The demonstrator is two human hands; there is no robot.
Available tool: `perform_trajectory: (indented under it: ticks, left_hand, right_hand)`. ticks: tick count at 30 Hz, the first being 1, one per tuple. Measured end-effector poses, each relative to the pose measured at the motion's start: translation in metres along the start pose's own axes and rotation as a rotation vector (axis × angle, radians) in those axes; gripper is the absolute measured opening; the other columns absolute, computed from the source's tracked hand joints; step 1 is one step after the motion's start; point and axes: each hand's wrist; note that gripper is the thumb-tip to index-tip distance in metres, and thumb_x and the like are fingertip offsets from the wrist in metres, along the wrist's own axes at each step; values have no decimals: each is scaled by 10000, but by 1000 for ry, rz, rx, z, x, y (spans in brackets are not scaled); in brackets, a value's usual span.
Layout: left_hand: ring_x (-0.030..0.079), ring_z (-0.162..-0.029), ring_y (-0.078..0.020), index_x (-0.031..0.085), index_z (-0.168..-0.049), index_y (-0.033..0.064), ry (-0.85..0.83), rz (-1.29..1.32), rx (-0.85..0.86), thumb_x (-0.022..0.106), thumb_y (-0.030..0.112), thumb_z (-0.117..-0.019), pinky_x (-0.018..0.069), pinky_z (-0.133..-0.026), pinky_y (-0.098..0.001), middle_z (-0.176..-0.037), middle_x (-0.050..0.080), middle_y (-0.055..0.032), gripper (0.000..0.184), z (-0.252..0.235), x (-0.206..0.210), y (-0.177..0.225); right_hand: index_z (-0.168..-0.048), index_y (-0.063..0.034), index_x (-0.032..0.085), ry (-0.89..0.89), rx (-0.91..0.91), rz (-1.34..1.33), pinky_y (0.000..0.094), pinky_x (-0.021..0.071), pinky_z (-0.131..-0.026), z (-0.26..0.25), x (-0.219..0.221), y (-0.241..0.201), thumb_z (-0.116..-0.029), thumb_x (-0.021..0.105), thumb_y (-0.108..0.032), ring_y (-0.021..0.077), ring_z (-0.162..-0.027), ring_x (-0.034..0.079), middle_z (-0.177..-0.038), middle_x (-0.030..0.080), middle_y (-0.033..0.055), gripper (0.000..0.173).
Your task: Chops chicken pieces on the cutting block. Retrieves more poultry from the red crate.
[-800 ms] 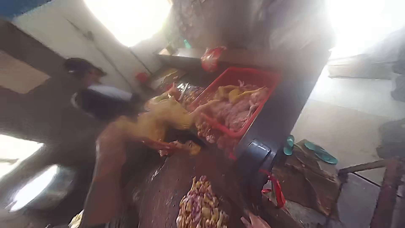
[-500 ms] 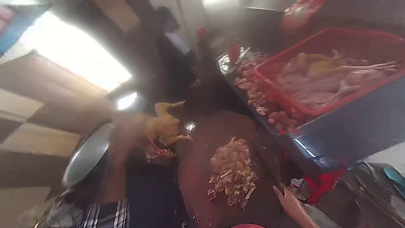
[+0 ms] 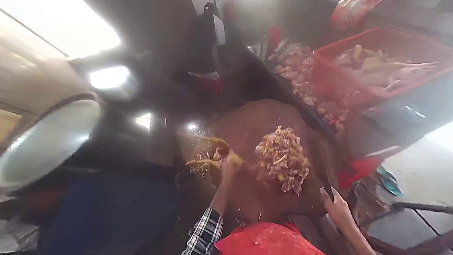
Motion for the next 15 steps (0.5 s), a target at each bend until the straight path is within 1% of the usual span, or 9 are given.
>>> perform_trajectory:
  ticks: [3, 4, 5, 7, 9, 10, 11, 13, 15]
  left_hand:
    - [623, -1226, -292, 502, -1452, 8, -135, -67, 89, 600, 296, -1005, 518, -1053, -499, -1344, 618, -213, 541, 8, -10, -16]
    - [638, -1202, -285, 539, -1424, 23, -213, -186, 107, 613, 361, -999, 521, -1046, -504, -1310, 644, -195, 548, 4, -23, -8]
    - [677, -1115, -277, 598, -1350, 36, -295, -330, 134, 602, 426, -1001, 549, -991, -511, -1213, 688, -172, 524, -2, -40, 5]
    - [680, -1103, -309, 676, -1257, 69, -423, -627, 221, 508, 490, -1039, 527, -990, -573, -1170, 707, -162, 502, -19, -75, 36]
    - [682, -1106, -304, 693, -1237, 124, -343, -777, 406, 498, 415, -1049, 530, -975, -577, -1176, 714, -133, 397, -37, -98, 63]
    - [649, -1179, -301, 667, -1297, 141, -290, -807, 500, 551, 359, -1029, 512, -1021, -563, -1264, 683, -122, 365, -49, -105, 73]
    - [572, -1304, -316, 615, -1386, 159, -248, -855, 572, 609, 334, -986, 455, -1093, -569, -1405, 610, -114, 436, -68, -108, 79]
    - [379, -1478, -345, 450, -1545, 222, -237, -960, 585, 674, 350, -918, 328, -1176, -617, -1618, 399, -81, 679, -110, -105, 72]
    - [331, -1507, -367, 360, -1599, 209, -282, -1010, 548, 694, 342, -921, 298, -1183, -648, -1656, 332, -104, 768, -145, -98, 60]
  right_hand:
    - [-1319, -99, 590, -26, 42, -174, 521, 562, -631, 65, 48, -15, -1016, 450, -603, 255, -665, 630, -825, 640, 112, 605]
    - [-1296, -101, 597, -55, 37, -231, 474, 554, -582, 81, 64, -21, -1005, 462, -617, 218, -617, 603, -784, 617, 80, 608]
    - [-1273, -99, 613, -90, 26, -252, 442, 555, -564, 96, 77, -25, -991, 468, -631, 190, -597, 596, -764, 612, 58, 618]
    - [-1245, -107, 641, -199, -12, -164, 451, 570, -668, 121, 93, -28, -985, 451, -639, 185, -689, 637, -810, 651, 55, 622]
    - [-1201, -118, 647, -342, -96, -3, 496, 568, -726, 131, 99, -22, -1003, 459, -620, 222, -744, 663, -826, 667, 79, 572]
    - [-1198, -134, 640, -422, -128, 95, 514, 564, -755, 134, 98, -20, -1017, 460, -614, 239, -780, 674, -842, 672, 87, 544]
    - [-1195, -158, 635, -501, -143, 202, 529, 567, -783, 135, 96, -23, -1015, 452, -636, 249, -819, 686, -862, 680, 84, 543]
    - [-1206, -154, 624, -679, -144, 372, 571, 552, -857, 134, 88, -35, -1018, 443, -647, 287, -924, 692, -949, 694, 112, 557]
    - [-1188, -140, 620, -781, -185, 487, 584, 539, -869, 126, 85, -49, -1027, 448, -622, 309, -963, 688, -980, 693, 130, 536]
Point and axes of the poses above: each hand's wrist, its own z-axis away from the middle knuckle, its own x-axis out of the palm, y = z × x
